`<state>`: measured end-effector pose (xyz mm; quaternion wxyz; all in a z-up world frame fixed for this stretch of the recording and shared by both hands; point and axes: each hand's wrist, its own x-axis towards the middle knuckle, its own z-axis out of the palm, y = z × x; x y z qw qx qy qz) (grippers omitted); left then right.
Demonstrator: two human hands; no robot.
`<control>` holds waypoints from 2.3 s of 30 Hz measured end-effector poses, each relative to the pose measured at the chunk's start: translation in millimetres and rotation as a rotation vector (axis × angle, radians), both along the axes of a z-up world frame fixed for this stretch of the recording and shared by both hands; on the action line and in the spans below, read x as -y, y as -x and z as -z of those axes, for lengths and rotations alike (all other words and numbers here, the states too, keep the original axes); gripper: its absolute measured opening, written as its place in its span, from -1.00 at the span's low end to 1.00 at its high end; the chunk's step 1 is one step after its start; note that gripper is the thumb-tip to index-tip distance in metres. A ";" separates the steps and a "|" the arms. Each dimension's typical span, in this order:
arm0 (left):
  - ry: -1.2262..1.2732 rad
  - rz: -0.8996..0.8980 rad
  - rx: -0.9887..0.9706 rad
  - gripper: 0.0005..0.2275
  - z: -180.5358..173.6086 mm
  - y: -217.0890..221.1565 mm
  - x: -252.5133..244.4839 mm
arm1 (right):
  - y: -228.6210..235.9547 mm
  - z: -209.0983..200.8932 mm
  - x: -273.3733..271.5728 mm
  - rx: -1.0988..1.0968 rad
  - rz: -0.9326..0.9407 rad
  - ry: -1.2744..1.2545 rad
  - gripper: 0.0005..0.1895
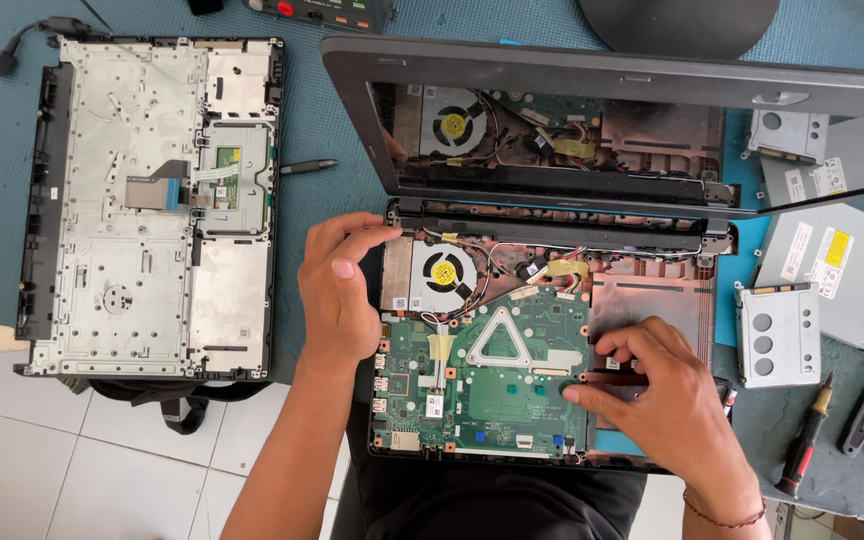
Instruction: The person removes a CD/DVD drive and a hard drive from a disassembled laptop. They then use a screwdriver to remove screws from the motherboard and disconnect cables from the cooling fan.
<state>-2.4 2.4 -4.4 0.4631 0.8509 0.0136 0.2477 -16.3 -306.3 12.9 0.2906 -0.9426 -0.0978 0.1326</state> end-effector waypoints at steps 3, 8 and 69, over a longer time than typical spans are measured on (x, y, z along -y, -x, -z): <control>0.001 -0.003 -0.009 -0.28 0.2 0.0 0.2 | 0.8 -4.2 -3.3 -0.046 0.027 -0.020 -0.62; -0.003 0.001 -0.008 -0.28 -0.9 0.0 0.0 | 2.4 -3.0 -2.4 -0.052 0.023 -0.015 -0.62; -0.065 0.028 -0.010 -0.38 -4.5 0.8 2.5 | 4.4 -4.2 -2.6 -0.033 0.009 0.002 -0.62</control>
